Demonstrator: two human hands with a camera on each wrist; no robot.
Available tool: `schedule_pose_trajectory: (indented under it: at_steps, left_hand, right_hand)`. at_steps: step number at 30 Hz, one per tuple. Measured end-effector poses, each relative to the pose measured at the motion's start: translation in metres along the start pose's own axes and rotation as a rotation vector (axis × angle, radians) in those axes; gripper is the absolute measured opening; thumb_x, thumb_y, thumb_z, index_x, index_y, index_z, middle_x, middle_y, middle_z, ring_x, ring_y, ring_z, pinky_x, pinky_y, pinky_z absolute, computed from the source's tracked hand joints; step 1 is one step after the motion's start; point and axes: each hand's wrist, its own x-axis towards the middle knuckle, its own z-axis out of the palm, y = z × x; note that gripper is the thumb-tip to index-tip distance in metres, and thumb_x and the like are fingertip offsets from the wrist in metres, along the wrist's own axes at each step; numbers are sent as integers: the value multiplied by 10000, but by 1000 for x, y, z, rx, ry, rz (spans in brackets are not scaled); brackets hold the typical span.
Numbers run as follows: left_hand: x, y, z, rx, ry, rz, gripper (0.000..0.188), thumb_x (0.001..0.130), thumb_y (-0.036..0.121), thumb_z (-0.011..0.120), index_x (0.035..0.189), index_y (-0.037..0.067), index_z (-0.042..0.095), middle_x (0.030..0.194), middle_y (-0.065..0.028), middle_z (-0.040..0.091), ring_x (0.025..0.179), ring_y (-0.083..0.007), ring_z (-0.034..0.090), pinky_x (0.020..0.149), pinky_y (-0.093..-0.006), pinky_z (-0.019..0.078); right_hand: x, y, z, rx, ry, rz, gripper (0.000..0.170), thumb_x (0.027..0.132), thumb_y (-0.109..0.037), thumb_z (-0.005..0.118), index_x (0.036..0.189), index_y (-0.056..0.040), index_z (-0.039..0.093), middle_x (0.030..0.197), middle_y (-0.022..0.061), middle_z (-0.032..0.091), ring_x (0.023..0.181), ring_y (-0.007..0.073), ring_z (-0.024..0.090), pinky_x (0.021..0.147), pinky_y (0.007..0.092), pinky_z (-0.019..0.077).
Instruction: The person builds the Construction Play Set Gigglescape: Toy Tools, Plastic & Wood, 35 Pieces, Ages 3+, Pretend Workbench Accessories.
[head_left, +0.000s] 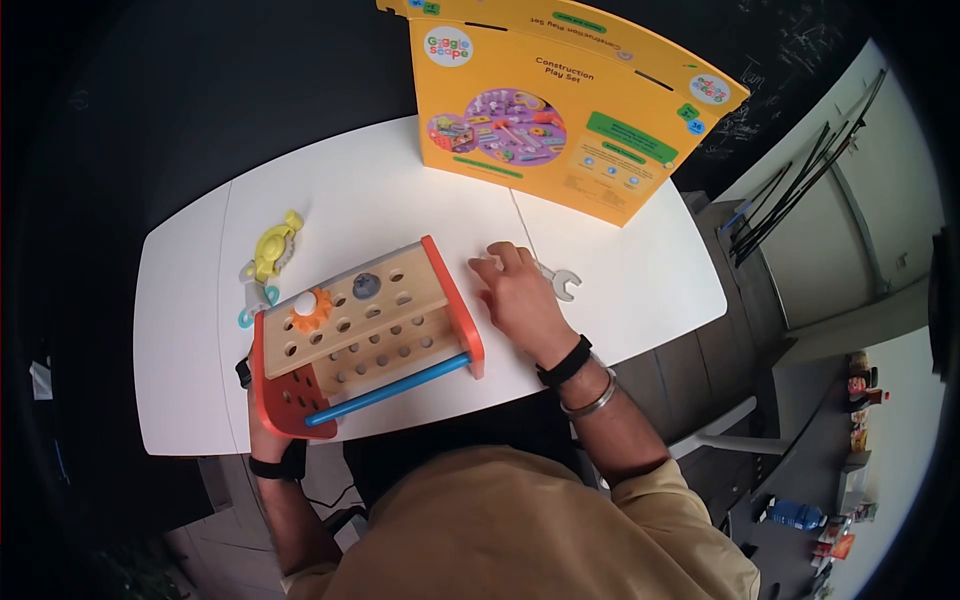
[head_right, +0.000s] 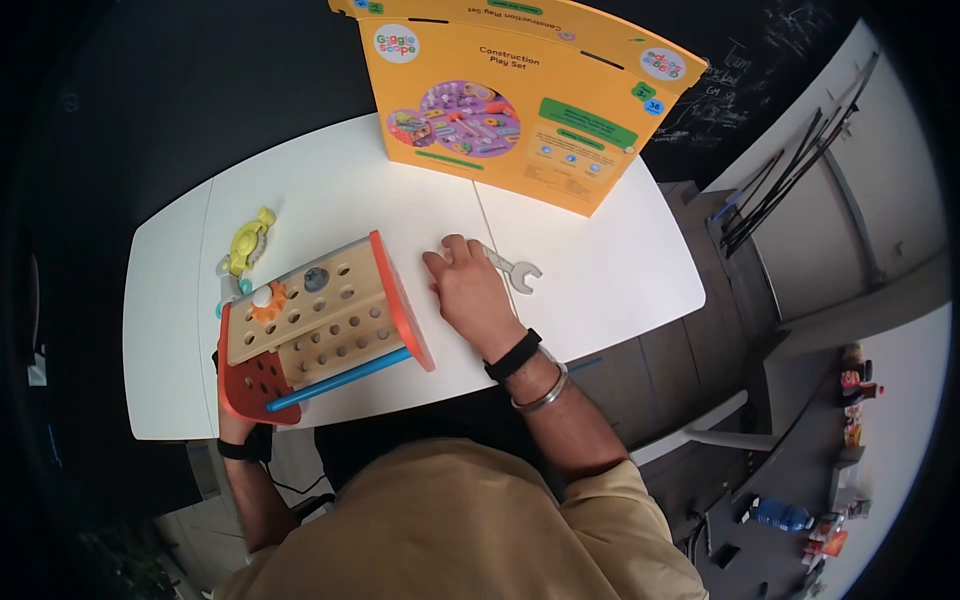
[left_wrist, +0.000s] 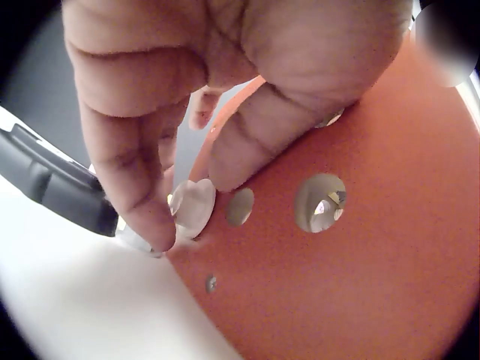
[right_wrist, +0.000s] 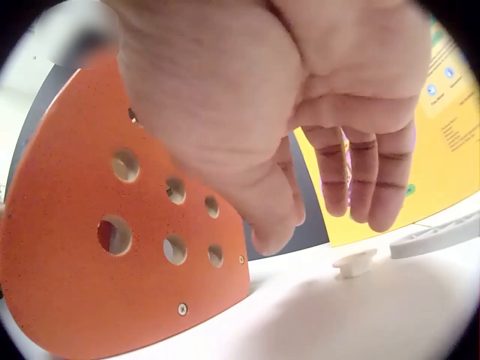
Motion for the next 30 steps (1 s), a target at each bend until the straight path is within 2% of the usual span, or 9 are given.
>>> schedule_pose_trajectory:
  at_steps: [5,14,17,20,21,23,25,27,30]
  left_hand:
    - [-1,-2,-1,38,-15,-7,824,927,281,848,1615,76,444,1457,-148,668,1311,-279,697,1089,-409,570]
    - [2,-1,12,119,-63,-9,837,899,284,874,1596,70,463,1429,-149,686,1284,-278,714,1068,-405,581]
    - [2,-3,16,149,-82,-2,841,889,285,882,1590,69,470,1420,-150,692,1275,-278,720,1061,-403,584]
    - [-3,-2,15,189,-108,6,846,880,286,890,1583,67,476,1410,-150,698,1266,-278,725,1054,-402,588]
    - [-4,-2,16,207,-117,14,847,877,286,893,1581,66,478,1407,-150,700,1263,-278,727,1051,-402,589]
    - [-4,-4,18,265,-115,69,850,870,287,899,1577,65,482,1401,-151,704,1257,-277,731,1047,-401,592]
    - [-2,0,22,411,-101,228,978,699,310,1007,1514,56,530,1297,-142,745,1160,-306,771,982,-394,615]
    - [-2,10,23,520,-133,308,960,733,296,982,1535,60,510,1317,-149,739,1164,-333,771,978,-404,618]
    - [0,-12,25,383,-55,182,949,765,280,955,1560,66,482,1265,-142,759,1115,-338,787,932,-408,631]
  right_hand:
    - [4,12,20,-143,21,-33,295,935,-72,663,1204,-53,781,1304,184,686,1225,377,619,1053,437,538]
    - [3,25,17,-208,-136,-25,213,955,-87,624,1088,-57,789,1070,147,704,1054,352,686,888,425,606]
    - [5,25,3,-2,-119,80,200,927,-27,657,1090,-36,773,1030,184,699,966,388,709,838,464,612]
    - [2,8,-25,233,228,173,240,884,95,700,1103,3,731,1058,220,697,917,431,727,792,477,612]
    - [3,-13,-47,274,245,235,233,920,88,720,1132,-6,736,1065,186,706,901,393,743,769,449,627]
    - [1,-36,-67,275,421,82,255,901,83,795,1134,-9,744,1067,155,724,870,329,756,726,397,629]
    - [-10,-60,-76,355,421,-6,269,880,72,835,1122,-6,746,1063,153,733,850,301,751,705,378,622]
    - [-21,-81,-71,562,420,-132,315,827,4,931,1082,0,746,1034,162,748,805,277,743,655,342,597]
    - [-20,-99,-57,485,317,-390,368,814,-112,960,1102,-27,748,1007,129,728,794,296,722,654,379,585]
